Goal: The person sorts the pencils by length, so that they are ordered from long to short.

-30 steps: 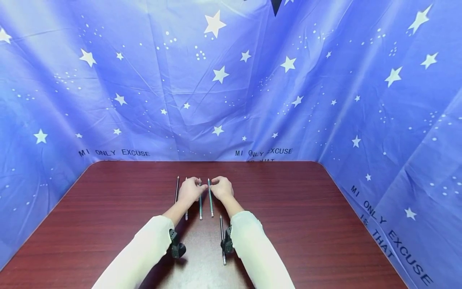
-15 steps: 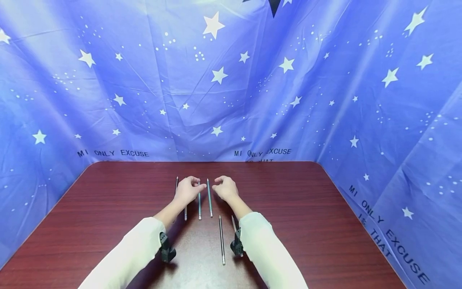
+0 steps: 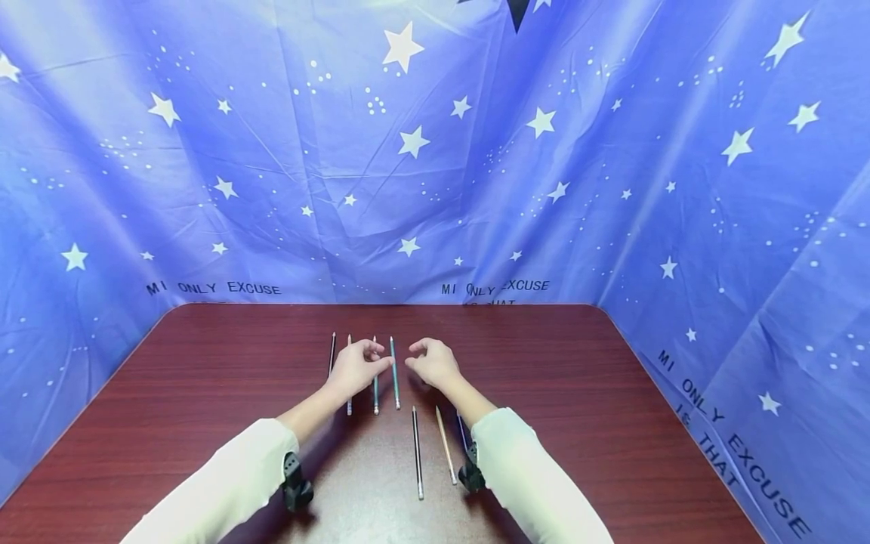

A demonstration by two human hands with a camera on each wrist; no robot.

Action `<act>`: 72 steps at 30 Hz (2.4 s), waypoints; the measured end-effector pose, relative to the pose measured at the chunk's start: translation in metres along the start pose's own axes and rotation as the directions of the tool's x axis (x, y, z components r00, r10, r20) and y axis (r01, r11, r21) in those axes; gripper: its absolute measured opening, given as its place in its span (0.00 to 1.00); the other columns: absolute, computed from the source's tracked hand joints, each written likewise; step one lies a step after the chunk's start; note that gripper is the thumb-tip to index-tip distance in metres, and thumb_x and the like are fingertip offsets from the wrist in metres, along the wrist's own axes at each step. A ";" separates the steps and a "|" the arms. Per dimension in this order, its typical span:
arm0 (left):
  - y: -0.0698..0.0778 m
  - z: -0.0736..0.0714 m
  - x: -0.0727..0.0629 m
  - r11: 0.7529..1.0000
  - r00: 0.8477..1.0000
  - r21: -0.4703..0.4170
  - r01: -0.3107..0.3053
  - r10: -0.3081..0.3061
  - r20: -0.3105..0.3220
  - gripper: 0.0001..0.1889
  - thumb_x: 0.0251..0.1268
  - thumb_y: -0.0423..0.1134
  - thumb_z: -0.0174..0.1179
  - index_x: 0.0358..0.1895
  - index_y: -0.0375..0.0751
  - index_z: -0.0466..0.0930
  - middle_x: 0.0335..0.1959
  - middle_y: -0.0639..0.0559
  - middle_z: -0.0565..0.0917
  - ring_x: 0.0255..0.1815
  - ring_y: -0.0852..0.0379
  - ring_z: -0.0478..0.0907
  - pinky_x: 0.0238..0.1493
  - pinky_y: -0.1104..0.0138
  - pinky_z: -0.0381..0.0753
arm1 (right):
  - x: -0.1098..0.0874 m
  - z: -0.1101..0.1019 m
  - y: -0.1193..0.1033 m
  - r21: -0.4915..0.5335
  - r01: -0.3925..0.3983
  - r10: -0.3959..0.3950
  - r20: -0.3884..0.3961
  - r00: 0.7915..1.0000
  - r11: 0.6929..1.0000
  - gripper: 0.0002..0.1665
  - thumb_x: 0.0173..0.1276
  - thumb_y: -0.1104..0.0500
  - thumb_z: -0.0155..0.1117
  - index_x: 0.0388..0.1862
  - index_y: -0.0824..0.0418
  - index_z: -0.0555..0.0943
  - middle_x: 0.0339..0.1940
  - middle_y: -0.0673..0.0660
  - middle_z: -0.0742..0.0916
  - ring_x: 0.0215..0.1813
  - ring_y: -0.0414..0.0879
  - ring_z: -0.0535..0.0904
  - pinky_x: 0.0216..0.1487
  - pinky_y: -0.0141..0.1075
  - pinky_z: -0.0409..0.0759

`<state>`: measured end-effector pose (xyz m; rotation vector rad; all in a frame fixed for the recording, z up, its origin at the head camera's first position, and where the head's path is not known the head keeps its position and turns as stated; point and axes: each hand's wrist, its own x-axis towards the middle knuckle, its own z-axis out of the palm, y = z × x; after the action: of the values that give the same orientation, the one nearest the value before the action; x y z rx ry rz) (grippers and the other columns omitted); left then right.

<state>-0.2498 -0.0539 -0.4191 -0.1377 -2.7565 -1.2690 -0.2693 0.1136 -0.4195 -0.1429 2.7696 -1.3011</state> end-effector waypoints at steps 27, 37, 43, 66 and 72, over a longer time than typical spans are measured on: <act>0.002 0.015 -0.050 0.990 0.979 -0.113 -0.084 0.103 0.176 0.16 0.54 0.42 0.66 0.41 0.34 0.79 0.28 0.54 0.79 0.29 0.65 0.74 0.30 0.75 0.75 | -0.056 -0.049 0.030 -0.068 0.015 -0.005 0.133 0.991 0.998 0.15 0.57 0.62 0.65 0.44 0.66 0.79 0.20 0.51 0.79 0.20 0.47 0.77 0.17 0.30 0.73; 0.005 0.030 -0.071 0.990 0.964 -0.109 -0.094 0.118 0.237 0.13 0.51 0.41 0.67 0.36 0.38 0.80 0.27 0.54 0.77 0.22 0.68 0.71 0.28 0.76 0.72 | -0.076 -0.061 0.041 -0.102 0.044 -0.022 0.206 0.978 0.994 0.15 0.57 0.62 0.65 0.42 0.67 0.79 0.20 0.50 0.78 0.18 0.43 0.73 0.17 0.29 0.72; 0.007 0.035 -0.076 0.990 0.962 -0.106 -0.094 0.118 0.245 0.15 0.50 0.41 0.68 0.39 0.36 0.79 0.28 0.53 0.78 0.24 0.67 0.70 0.27 0.75 0.73 | -0.083 -0.059 0.044 -0.101 0.055 -0.029 0.238 0.971 0.993 0.13 0.57 0.63 0.66 0.41 0.66 0.79 0.18 0.49 0.78 0.17 0.42 0.72 0.16 0.29 0.71; 0.007 0.050 -0.075 0.994 0.984 0.065 -0.090 0.078 0.160 0.19 0.45 0.46 0.71 0.40 0.41 0.79 0.25 0.58 0.76 0.25 0.66 0.67 0.27 0.71 0.67 | -0.090 -0.051 0.049 -0.198 0.137 -0.092 0.219 0.971 0.971 0.16 0.52 0.63 0.69 0.40 0.68 0.80 0.16 0.49 0.78 0.19 0.39 0.71 0.23 0.28 0.68; 0.007 0.053 -0.076 0.988 0.988 0.128 -0.085 0.067 0.139 0.20 0.43 0.48 0.71 0.40 0.43 0.80 0.25 0.59 0.74 0.24 0.66 0.67 0.25 0.70 0.66 | -0.090 -0.049 0.049 -0.231 0.142 -0.094 0.209 0.973 0.962 0.18 0.51 0.63 0.70 0.42 0.69 0.80 0.16 0.49 0.78 0.18 0.39 0.71 0.23 0.28 0.69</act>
<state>-0.1770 -0.0120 -0.4581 -0.3261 -2.9075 -1.0914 -0.1877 0.1927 -0.4237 -0.4346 2.7728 -0.9022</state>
